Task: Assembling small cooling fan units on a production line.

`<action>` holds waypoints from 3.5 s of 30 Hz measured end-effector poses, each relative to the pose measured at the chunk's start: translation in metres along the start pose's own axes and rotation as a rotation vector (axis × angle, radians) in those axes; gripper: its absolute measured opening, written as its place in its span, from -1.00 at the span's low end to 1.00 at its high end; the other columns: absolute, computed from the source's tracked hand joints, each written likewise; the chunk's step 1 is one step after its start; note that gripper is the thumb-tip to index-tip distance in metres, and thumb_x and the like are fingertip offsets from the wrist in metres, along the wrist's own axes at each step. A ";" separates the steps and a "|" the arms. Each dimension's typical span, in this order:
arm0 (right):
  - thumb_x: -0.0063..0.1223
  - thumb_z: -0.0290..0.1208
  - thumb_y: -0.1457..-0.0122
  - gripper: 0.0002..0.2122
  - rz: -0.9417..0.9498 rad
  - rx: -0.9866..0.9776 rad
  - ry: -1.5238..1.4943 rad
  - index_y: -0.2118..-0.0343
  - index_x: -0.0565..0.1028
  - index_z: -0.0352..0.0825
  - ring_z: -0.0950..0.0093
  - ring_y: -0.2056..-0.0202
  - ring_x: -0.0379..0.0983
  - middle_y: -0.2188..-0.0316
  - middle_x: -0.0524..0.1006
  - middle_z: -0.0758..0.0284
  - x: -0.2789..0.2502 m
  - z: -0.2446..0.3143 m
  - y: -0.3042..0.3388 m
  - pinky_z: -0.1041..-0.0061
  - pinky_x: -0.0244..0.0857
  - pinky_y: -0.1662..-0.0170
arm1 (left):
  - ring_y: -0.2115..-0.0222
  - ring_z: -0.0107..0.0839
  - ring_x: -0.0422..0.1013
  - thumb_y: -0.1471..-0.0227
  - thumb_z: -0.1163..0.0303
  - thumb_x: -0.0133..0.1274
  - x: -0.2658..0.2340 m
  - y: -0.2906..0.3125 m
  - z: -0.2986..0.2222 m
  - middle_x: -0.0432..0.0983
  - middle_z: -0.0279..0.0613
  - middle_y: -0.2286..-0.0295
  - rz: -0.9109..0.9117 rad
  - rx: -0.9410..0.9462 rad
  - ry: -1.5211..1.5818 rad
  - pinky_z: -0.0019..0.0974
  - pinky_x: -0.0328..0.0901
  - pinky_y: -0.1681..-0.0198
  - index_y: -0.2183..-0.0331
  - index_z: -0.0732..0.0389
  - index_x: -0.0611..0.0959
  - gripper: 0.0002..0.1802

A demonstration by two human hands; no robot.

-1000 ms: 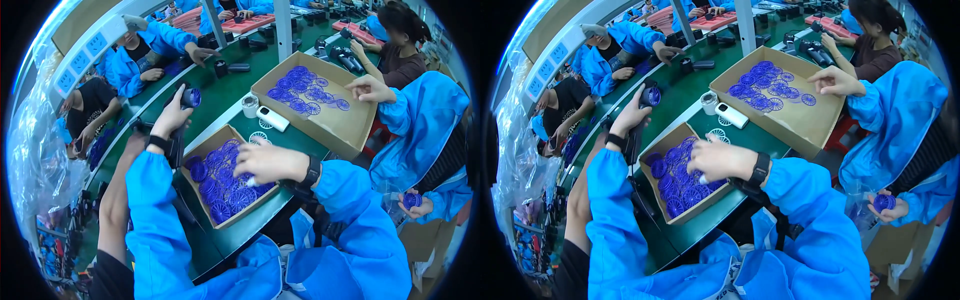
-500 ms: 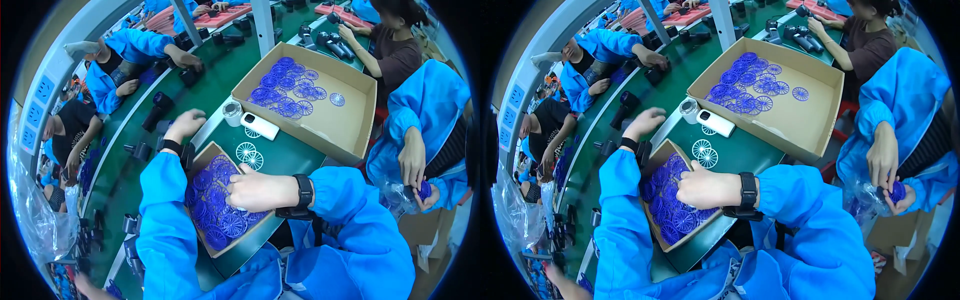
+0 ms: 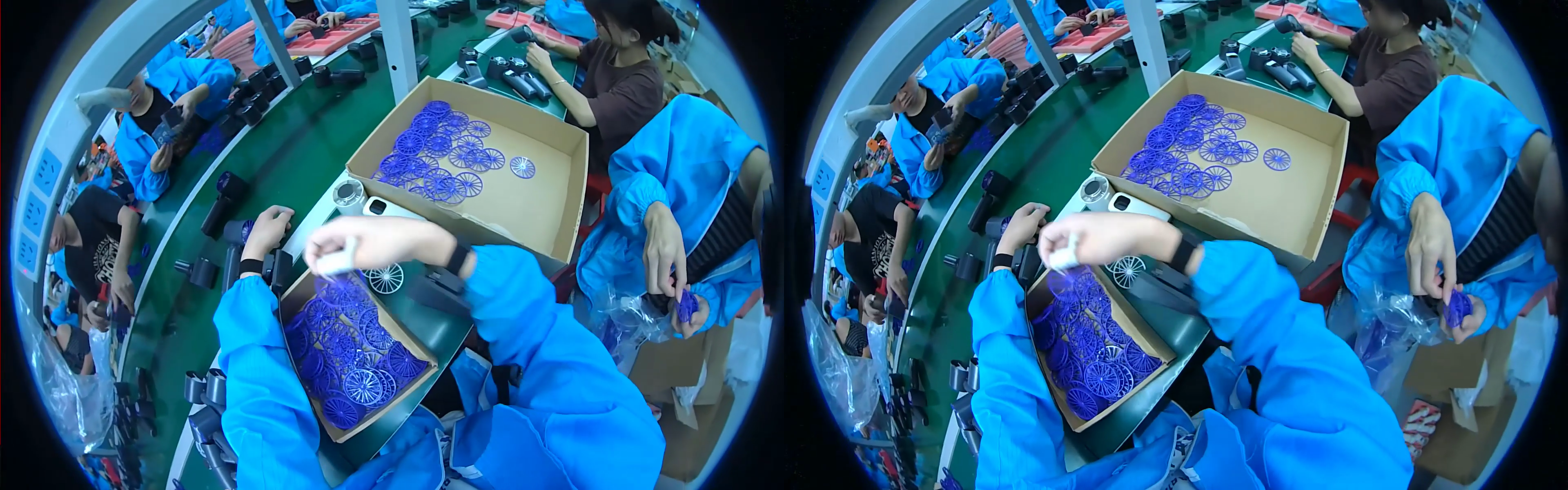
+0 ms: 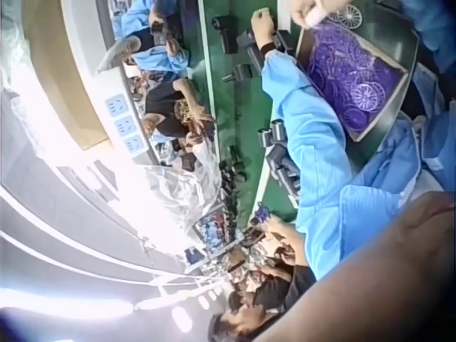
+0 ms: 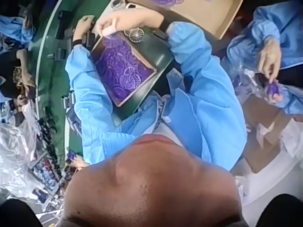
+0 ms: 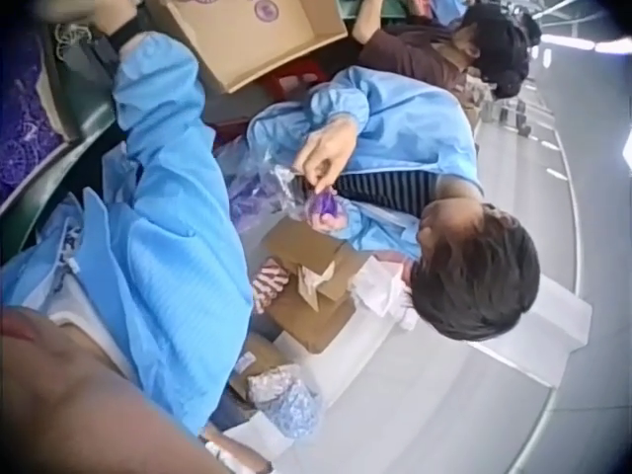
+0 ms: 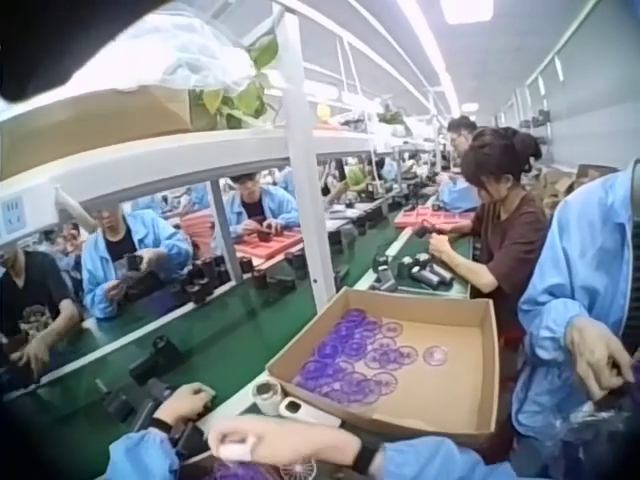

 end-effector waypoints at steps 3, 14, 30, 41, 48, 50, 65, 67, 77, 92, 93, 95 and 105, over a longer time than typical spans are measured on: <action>-0.03 -0.40 -0.20 -0.91 -0.132 -0.191 -0.327 0.29 0.43 -0.27 0.68 0.37 0.34 0.42 0.42 0.51 0.005 -0.024 -0.044 0.64 0.23 0.32 | 0.60 -0.55 0.34 -0.05 0.21 -0.03 -0.010 -0.016 0.063 0.44 -0.35 0.53 -0.114 0.275 -0.064 -0.45 0.18 0.63 0.19 0.18 0.56 -0.68; -0.08 -0.48 -0.13 -0.87 -0.449 0.035 -0.547 0.28 0.48 -0.26 0.69 0.39 0.30 0.42 0.43 0.48 0.021 -0.088 -0.054 0.65 0.19 0.33 | 0.58 -0.44 0.43 -0.08 0.14 -0.11 -0.087 -0.084 -0.077 0.48 -0.29 0.48 0.068 -0.055 -0.436 -0.38 0.27 0.63 0.20 0.12 0.50 -0.68; 0.01 -0.43 -0.15 -0.83 -0.478 -0.033 -0.613 0.21 0.47 -0.34 0.56 0.19 0.32 0.18 0.49 0.24 0.004 -0.085 -0.039 0.47 0.25 0.15 | 0.51 -0.32 0.46 -0.02 0.30 -0.01 0.059 -0.220 -0.285 0.54 -0.08 0.37 0.051 0.582 -0.641 -0.27 0.36 0.43 0.12 0.22 0.49 -0.64; 0.11 -0.32 -0.13 -0.77 -0.158 -0.088 -0.324 0.19 0.52 -0.30 0.59 0.33 0.36 0.34 0.47 0.32 -0.134 -0.034 0.146 0.55 0.25 0.31 | 0.29 -0.28 0.43 0.00 0.04 0.14 0.138 -0.367 -0.198 0.54 -0.09 0.31 0.118 0.858 0.145 -0.26 0.30 0.16 0.26 0.29 0.58 -0.53; 0.19 -0.26 -0.10 -0.78 0.186 0.011 0.340 0.27 0.60 -0.27 0.61 0.50 0.44 0.57 0.49 0.42 -0.195 0.075 0.290 0.64 0.24 0.51 | 0.32 -0.37 0.41 0.05 0.15 0.21 0.183 -0.364 -0.179 0.52 -0.23 0.33 -0.124 0.634 0.158 -0.29 0.30 0.21 0.24 0.27 0.57 -0.58; 0.26 -0.39 -0.03 -0.66 0.086 0.368 0.638 0.11 0.51 -0.33 0.53 0.34 0.54 0.28 0.57 0.25 -0.195 0.092 0.291 0.66 0.40 0.30 | 0.27 -0.34 0.41 0.04 0.15 0.20 0.173 -0.330 -0.207 0.52 -0.18 0.30 -0.075 0.597 0.100 -0.29 0.29 0.18 0.21 0.28 0.55 -0.56; 0.10 -0.42 -0.01 -0.73 -0.487 0.005 -0.074 0.19 0.47 -0.34 0.53 0.35 0.43 0.39 0.50 0.31 -0.014 -0.098 -0.049 0.53 0.32 0.28 | 0.35 -0.29 0.42 0.12 0.00 0.21 -0.069 -0.173 -0.168 0.53 -0.17 0.29 -0.005 0.384 1.366 -0.23 0.29 0.31 0.13 0.21 0.51 -0.40; 0.08 -0.40 -0.03 -0.69 -0.445 0.116 -0.129 0.13 0.45 -0.32 0.51 0.32 0.44 0.35 0.50 0.30 -0.011 -0.094 -0.051 0.48 0.35 0.29 | 0.28 -0.28 0.41 0.01 -0.02 0.06 -0.100 -0.127 -0.131 0.50 -0.13 0.27 0.127 0.488 1.350 -0.17 0.26 0.12 0.15 0.25 0.48 -0.45; -0.05 -0.55 -0.17 -0.74 -0.747 -0.096 -0.248 0.05 0.41 -0.36 0.57 0.28 0.47 0.25 0.51 0.30 -0.029 -0.015 -0.001 0.60 0.37 0.30 | 0.47 -0.39 0.45 -0.10 0.12 0.03 -0.031 0.188 -0.130 0.46 -0.23 0.46 -0.093 0.388 0.965 -0.23 0.42 0.40 0.27 0.25 0.44 -0.63; -0.02 -0.61 -0.16 -0.76 -0.954 -0.404 0.125 0.09 0.36 -0.43 0.57 0.34 0.45 0.32 0.47 0.27 0.117 0.125 0.084 0.64 0.36 0.34 | 0.31 -0.46 0.44 0.07 0.50 0.17 0.038 0.278 -0.134 0.49 -0.23 0.35 -0.012 0.694 1.346 -0.28 0.40 0.24 0.20 0.30 0.50 -0.67; -0.02 -0.61 -0.16 -0.76 -0.945 -0.405 0.120 0.09 0.36 -0.43 0.57 0.34 0.45 0.32 0.47 0.27 0.121 0.126 0.084 0.64 0.36 0.34 | 0.31 -0.46 0.44 0.08 0.51 0.17 0.039 0.283 -0.134 0.49 -0.24 0.34 -0.047 0.804 1.260 -0.28 0.39 0.24 0.21 0.30 0.52 -0.68; -0.02 -0.60 -0.17 -0.76 -0.963 -0.438 0.222 0.09 0.35 -0.43 0.57 0.33 0.45 0.32 0.47 0.27 0.125 0.130 0.085 0.61 0.37 0.34 | 0.31 -0.46 0.44 0.08 0.53 0.17 0.037 0.290 -0.135 0.49 -0.24 0.35 -0.081 0.828 1.246 -0.31 0.39 0.23 0.23 0.31 0.52 -0.70; 0.19 -0.61 0.02 -0.70 -1.134 -0.627 1.382 0.18 0.46 -0.35 0.39 0.24 0.46 0.19 0.41 0.17 0.127 0.126 0.083 0.47 0.41 0.22 | 0.34 -0.51 0.45 0.10 0.60 0.18 0.047 0.300 -0.131 0.51 -0.26 0.37 -0.335 0.835 1.095 -0.43 0.36 0.23 0.28 0.32 0.56 -0.75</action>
Point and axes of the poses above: each hand's wrist, its own y-axis away from the middle knuckle, its own x-axis out of the palm, z = x × y, the point moved 1 cm from there along -y, towards the middle knuckle
